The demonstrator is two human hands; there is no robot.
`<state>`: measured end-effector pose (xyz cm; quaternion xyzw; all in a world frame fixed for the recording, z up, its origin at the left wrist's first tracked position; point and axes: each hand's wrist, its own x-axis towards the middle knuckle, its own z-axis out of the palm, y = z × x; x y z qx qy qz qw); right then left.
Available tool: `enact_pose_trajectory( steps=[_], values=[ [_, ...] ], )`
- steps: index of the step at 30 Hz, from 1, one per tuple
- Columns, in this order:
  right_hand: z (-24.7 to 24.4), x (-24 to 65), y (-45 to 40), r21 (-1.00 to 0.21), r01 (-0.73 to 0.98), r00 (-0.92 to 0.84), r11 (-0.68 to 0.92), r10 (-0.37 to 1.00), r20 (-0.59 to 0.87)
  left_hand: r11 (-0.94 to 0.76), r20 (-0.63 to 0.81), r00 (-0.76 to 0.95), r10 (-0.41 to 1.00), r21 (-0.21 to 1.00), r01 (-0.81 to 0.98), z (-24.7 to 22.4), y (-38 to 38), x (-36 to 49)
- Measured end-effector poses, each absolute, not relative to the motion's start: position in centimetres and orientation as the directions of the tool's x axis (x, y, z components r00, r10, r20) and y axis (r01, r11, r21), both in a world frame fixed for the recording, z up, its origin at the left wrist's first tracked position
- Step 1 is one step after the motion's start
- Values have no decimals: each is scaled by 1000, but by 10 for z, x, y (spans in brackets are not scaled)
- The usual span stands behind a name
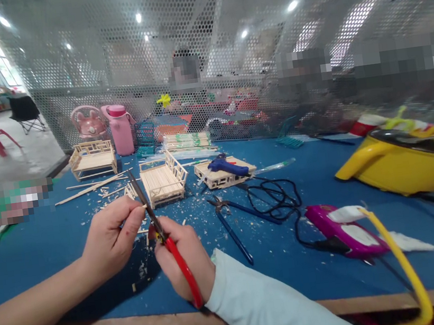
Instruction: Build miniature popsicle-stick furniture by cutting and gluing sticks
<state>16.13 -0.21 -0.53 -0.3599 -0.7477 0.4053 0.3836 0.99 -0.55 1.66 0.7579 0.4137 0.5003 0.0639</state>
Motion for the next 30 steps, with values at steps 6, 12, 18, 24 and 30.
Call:
enact_pose_trajectory(
  steps=[6,12,18,24,30],
  values=[
    [-11,159,-1,-903,104,-491,416,812,317,-603,674,92,733,582,546,13,-4,10],
    [-6,162,1,-847,-26,-600,530,670,437,-618,710,83,699,542,570,11,-4,10],
    [-5,163,1,-826,-53,-624,561,627,466,-630,732,81,677,519,578,11,-6,11],
    [-5,163,1,-821,-64,-617,567,624,479,-639,727,122,676,496,588,13,-7,9],
    [-10,163,1,-850,39,-563,525,715,416,-649,725,185,664,435,624,15,-5,7]
  ],
)
